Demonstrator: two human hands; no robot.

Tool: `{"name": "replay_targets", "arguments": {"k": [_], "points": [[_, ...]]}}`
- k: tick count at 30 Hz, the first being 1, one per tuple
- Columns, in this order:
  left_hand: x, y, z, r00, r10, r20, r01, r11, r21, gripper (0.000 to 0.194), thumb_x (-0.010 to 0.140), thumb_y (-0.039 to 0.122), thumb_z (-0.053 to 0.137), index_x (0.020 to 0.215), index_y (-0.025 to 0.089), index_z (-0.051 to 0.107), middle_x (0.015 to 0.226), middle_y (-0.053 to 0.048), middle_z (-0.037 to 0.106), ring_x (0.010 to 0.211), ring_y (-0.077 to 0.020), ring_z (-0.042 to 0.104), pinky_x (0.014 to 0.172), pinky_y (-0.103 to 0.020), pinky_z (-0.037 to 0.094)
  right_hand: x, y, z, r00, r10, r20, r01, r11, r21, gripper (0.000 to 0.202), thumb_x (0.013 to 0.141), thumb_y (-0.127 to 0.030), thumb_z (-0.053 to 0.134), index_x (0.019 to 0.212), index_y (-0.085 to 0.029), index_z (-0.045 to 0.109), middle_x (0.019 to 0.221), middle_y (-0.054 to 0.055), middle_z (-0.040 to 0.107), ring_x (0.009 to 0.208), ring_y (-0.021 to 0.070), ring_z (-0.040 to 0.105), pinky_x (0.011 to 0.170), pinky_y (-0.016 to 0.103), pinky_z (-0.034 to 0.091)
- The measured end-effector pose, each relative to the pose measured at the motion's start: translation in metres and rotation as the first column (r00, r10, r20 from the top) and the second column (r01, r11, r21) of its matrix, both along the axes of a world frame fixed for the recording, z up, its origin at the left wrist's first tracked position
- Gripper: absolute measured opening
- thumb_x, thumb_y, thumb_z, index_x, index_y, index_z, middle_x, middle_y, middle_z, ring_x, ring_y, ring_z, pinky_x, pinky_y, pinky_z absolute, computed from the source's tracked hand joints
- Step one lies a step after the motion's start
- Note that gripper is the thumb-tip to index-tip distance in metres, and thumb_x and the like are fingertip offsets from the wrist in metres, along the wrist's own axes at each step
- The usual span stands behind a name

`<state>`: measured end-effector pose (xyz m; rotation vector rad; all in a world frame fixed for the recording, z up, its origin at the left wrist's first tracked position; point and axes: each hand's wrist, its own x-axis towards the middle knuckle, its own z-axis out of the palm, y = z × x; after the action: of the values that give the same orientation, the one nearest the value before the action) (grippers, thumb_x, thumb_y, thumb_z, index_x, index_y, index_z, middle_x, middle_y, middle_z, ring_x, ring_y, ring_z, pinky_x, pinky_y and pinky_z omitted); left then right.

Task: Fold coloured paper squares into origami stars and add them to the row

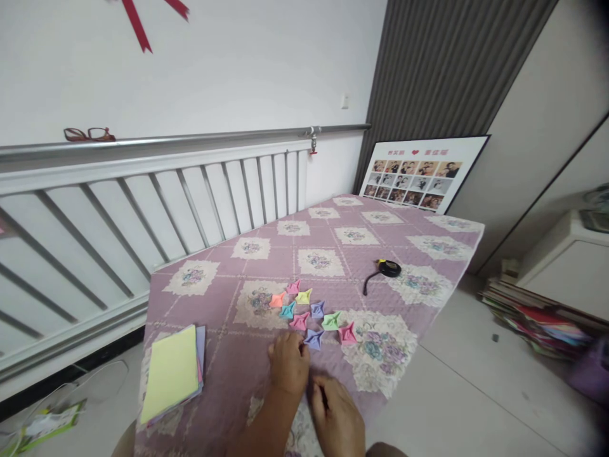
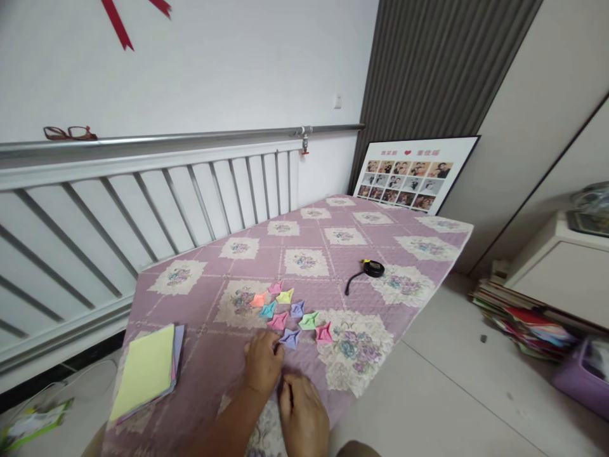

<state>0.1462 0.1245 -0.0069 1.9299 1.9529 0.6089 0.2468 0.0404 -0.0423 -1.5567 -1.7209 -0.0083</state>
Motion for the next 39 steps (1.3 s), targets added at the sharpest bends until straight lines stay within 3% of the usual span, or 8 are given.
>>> {"name": "replay_targets", "arguments": {"k": [16,24,39], "points": [[-0.0004,0.001,0.0005,1.0,0.005,0.017,-0.005,0.999,-0.032,0.02,0.085,0.02,0.06,0.104,0.024,0.066,0.109,-0.005,0.067,0.11,-0.0245,0.054,0.096,-0.037,0.031,-0.0005,-0.0001,0.0051,1.0,-0.017,-0.007,0.017,1.0,0.015,0.032,0.097,-0.032,0.039,0.086,-0.023,0.066,0.078,0.005,0.072,0.071,0.0184,0.07,0.066,0.027,0.053],[0.0006,0.0038,0.005,1.0,0.009,-0.011,-0.01,0.999,-0.04,0.01,0.087,0.02,0.058,0.091,0.023,0.067,0.1,-0.004,0.068,0.102,-0.024,0.056,0.089,-0.036,0.031,-0.001,-0.0001,0.0051,1.0,-0.02,-0.005,0.019,0.999,-0.031,0.029,0.096,-0.03,0.04,0.087,-0.023,0.067,0.08,0.004,0.073,0.073,0.018,0.07,0.066,0.027,0.053],[0.0008,0.0041,0.0005,1.0,0.02,0.007,-0.02,1.0,-0.017,0.009,0.085,0.019,0.059,0.092,0.022,0.065,0.1,-0.004,0.067,0.102,-0.0248,0.056,0.09,-0.037,0.032,-0.0008,-0.0003,0.0058,1.0,-0.009,-0.011,0.009,1.0,-0.01,0.028,0.096,-0.03,0.041,0.087,-0.024,0.066,0.079,0.004,0.072,0.072,0.018,0.069,0.065,0.026,0.053]]}}
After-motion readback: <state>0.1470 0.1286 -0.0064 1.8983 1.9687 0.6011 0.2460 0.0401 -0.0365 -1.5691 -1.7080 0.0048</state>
